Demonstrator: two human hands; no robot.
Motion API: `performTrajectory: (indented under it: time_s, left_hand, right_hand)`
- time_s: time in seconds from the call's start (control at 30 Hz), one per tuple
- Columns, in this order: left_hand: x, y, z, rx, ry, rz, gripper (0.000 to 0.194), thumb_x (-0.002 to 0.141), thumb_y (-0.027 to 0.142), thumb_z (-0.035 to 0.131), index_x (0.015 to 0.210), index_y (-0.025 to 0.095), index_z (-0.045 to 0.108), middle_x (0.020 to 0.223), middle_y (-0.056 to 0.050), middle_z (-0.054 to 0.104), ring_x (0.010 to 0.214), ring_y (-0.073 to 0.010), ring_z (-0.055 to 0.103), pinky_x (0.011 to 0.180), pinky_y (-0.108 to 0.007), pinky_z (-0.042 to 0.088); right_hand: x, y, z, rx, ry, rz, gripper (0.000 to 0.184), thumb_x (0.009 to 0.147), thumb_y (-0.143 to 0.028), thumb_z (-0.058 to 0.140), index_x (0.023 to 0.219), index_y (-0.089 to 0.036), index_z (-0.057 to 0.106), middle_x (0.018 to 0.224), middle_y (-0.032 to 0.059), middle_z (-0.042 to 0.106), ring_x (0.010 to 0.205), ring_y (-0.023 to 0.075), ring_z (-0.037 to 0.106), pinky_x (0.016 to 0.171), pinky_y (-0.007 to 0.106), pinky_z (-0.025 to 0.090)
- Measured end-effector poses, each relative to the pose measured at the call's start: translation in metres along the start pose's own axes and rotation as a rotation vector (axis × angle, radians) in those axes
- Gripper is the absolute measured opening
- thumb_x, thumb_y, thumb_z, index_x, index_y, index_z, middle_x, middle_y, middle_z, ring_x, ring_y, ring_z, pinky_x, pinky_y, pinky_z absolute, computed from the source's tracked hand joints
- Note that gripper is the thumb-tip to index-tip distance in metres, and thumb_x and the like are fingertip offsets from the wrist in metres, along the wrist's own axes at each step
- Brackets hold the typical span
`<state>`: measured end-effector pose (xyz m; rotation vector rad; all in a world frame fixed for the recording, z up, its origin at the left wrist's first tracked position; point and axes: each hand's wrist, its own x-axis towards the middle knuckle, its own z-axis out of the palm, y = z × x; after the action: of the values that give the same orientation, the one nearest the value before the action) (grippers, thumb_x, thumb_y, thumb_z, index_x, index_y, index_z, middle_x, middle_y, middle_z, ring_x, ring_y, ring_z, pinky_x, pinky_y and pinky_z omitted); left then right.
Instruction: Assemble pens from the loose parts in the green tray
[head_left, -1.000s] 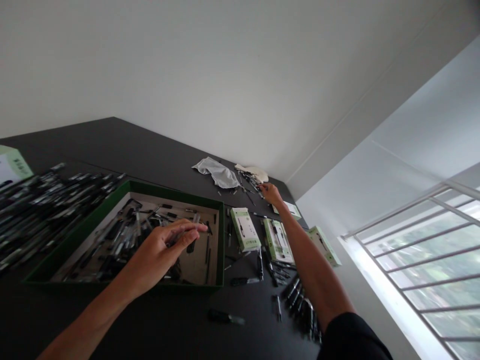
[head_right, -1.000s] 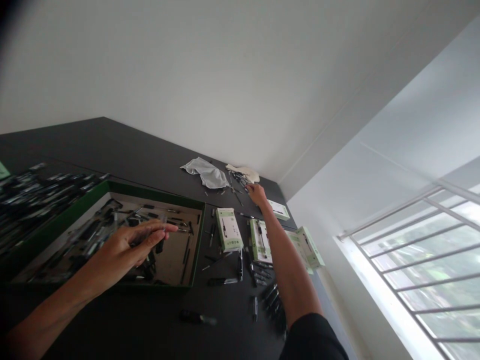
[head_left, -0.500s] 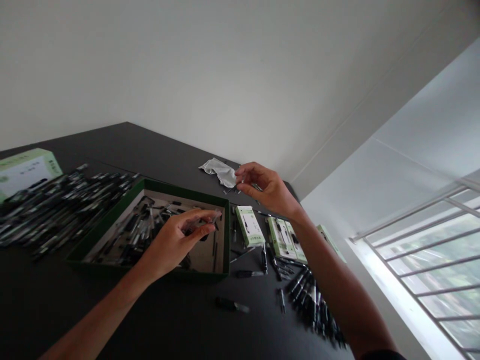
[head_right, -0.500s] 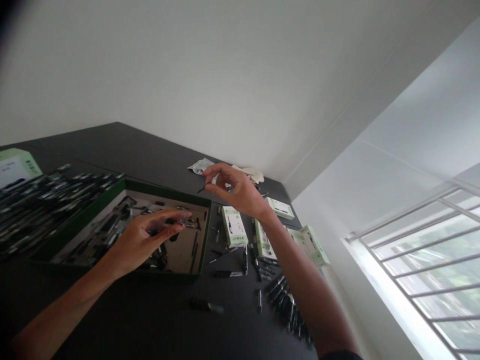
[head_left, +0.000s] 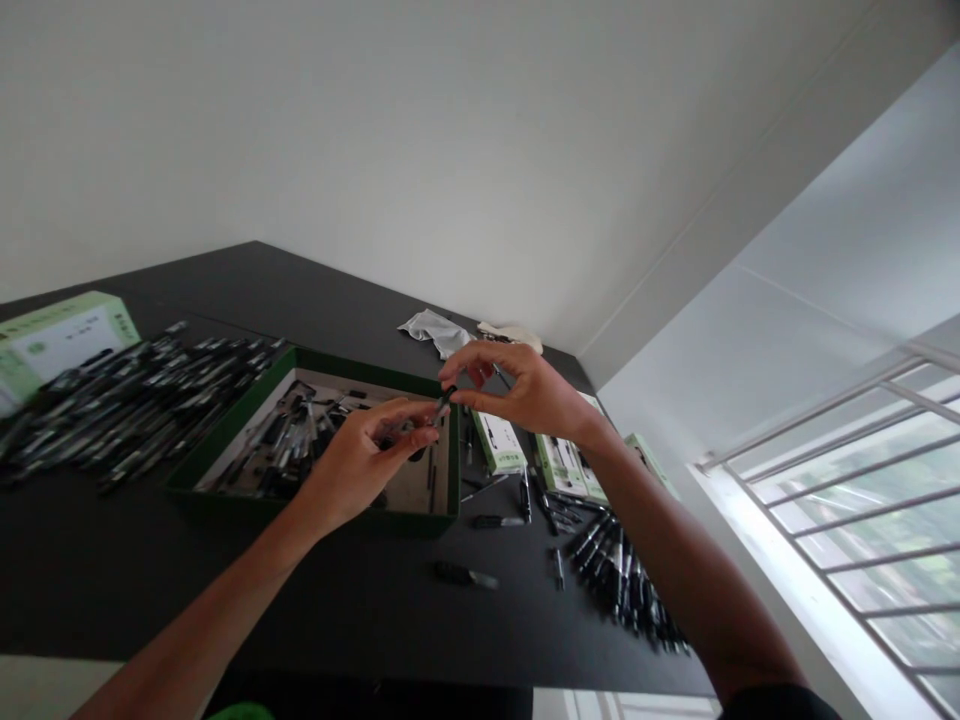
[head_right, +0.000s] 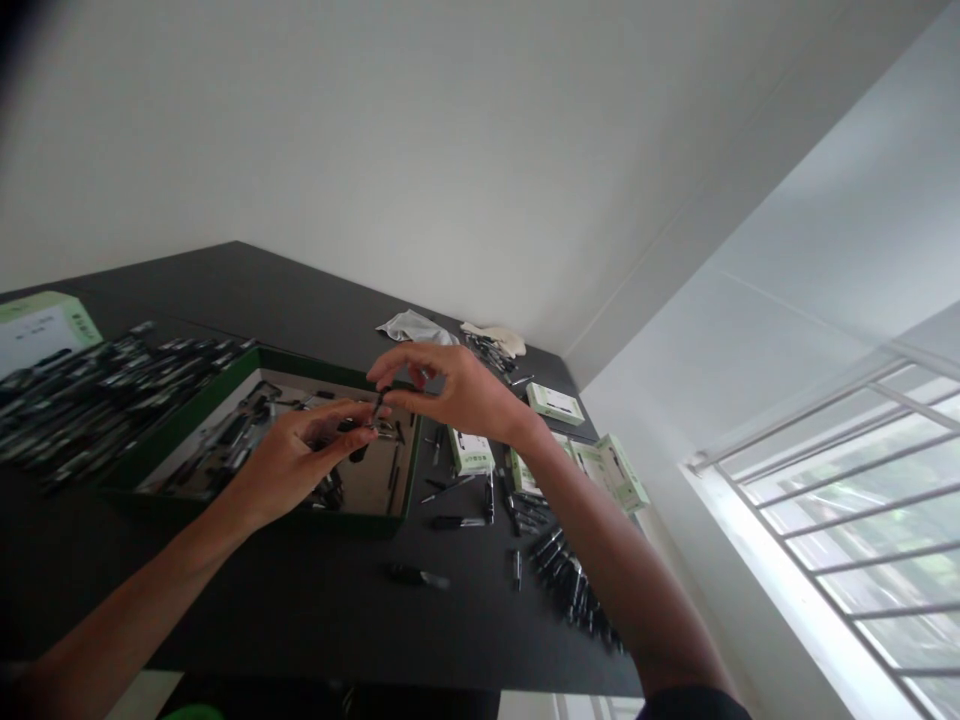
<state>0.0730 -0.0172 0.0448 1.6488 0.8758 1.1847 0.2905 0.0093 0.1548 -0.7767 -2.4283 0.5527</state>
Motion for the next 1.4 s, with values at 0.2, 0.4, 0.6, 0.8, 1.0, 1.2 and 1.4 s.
performTrajectory:
  time_s: [0.2, 0.4, 0.6, 0.8, 1.0, 1.2, 1.4]
  left_hand:
    - [0.001, 0.006, 0.002, 0.008, 0.036, 0.046, 0.041, 0.088, 0.057, 0.076, 0.107, 0.02, 0.083, 0.104, -0.008, 0.083, 0.084, -0.0208, 0.074, 0.075, -0.027, 0.059]
    - [0.004, 0.01, 0.001, -0.055, 0.125, 0.029, 0.045, 0.081, 0.06, 0.081, 0.096, 0.018, 0.083, 0.074, -0.004, 0.078, 0.068, -0.0182, 0.069, 0.058, -0.024, 0.051]
    - [0.001, 0.001, -0.006, -0.069, 0.145, -0.031, 0.053, 0.094, 0.064, 0.066, 0.113, 0.017, 0.082, 0.064, -0.002, 0.071, 0.042, -0.0082, 0.038, 0.04, -0.022, 0.029]
    - [0.003, -0.019, -0.019, -0.166, 0.179, -0.076, 0.054, 0.096, 0.062, 0.066, 0.119, 0.015, 0.08, 0.099, -0.014, 0.082, 0.045, -0.0055, 0.035, 0.04, -0.022, 0.026]
    - [0.006, -0.03, -0.024, -0.161, 0.168, -0.085, 0.055, 0.095, 0.063, 0.066, 0.121, 0.016, 0.08, 0.104, -0.015, 0.082, 0.045, -0.0049, 0.036, 0.041, -0.022, 0.025]
    - [0.006, -0.034, -0.029, -0.106, 0.174, -0.067, 0.053, 0.096, 0.062, 0.065, 0.12, 0.018, 0.08, 0.101, -0.012, 0.083, 0.044, -0.0057, 0.038, 0.041, -0.022, 0.026]
    - [0.008, -0.008, -0.035, 0.049, 0.215, 0.04, 0.037, 0.098, 0.05, 0.066, 0.117, 0.023, 0.082, 0.106, -0.008, 0.084, 0.058, -0.0115, 0.059, 0.051, -0.024, 0.042]
  right_hand:
    - [-0.005, 0.003, 0.012, 0.116, 0.038, 0.051, 0.038, 0.097, -0.037, 0.074, 0.132, -0.022, 0.07, 0.12, 0.0035, 0.078, 0.09, 0.0147, 0.068, 0.085, 0.033, 0.053]
    - [-0.008, 0.01, 0.046, 0.223, 0.172, 0.078, 0.027, 0.1, -0.046, 0.068, 0.105, -0.021, 0.078, 0.11, 0.0058, 0.079, 0.098, 0.0184, 0.071, 0.08, 0.033, 0.054]
    - [-0.009, 0.004, 0.037, 0.185, 0.455, 0.1, 0.022, 0.099, -0.042, 0.069, 0.102, -0.024, 0.08, 0.106, 0.003, 0.081, 0.089, 0.0167, 0.07, 0.082, 0.033, 0.054]
    - [-0.009, 0.011, 0.031, 0.07, 0.432, 0.166, 0.021, 0.096, -0.038, 0.072, 0.102, -0.022, 0.084, 0.097, 0.0029, 0.082, 0.08, 0.0147, 0.068, 0.074, 0.029, 0.052]
    - [-0.014, 0.02, 0.047, 0.012, 0.407, 0.229, 0.021, 0.094, -0.038, 0.072, 0.101, -0.022, 0.084, 0.095, 0.0025, 0.083, 0.08, 0.0152, 0.07, 0.075, 0.03, 0.054]
    - [-0.014, 0.023, 0.053, 0.015, 0.408, 0.274, 0.02, 0.093, -0.037, 0.072, 0.1, -0.023, 0.085, 0.096, 0.0021, 0.084, 0.083, 0.0163, 0.072, 0.079, 0.03, 0.056]
    - [-0.014, 0.022, 0.057, 0.009, 0.386, 0.28, 0.019, 0.093, -0.035, 0.072, 0.1, -0.022, 0.084, 0.09, 0.0016, 0.082, 0.076, 0.015, 0.068, 0.074, 0.03, 0.055]
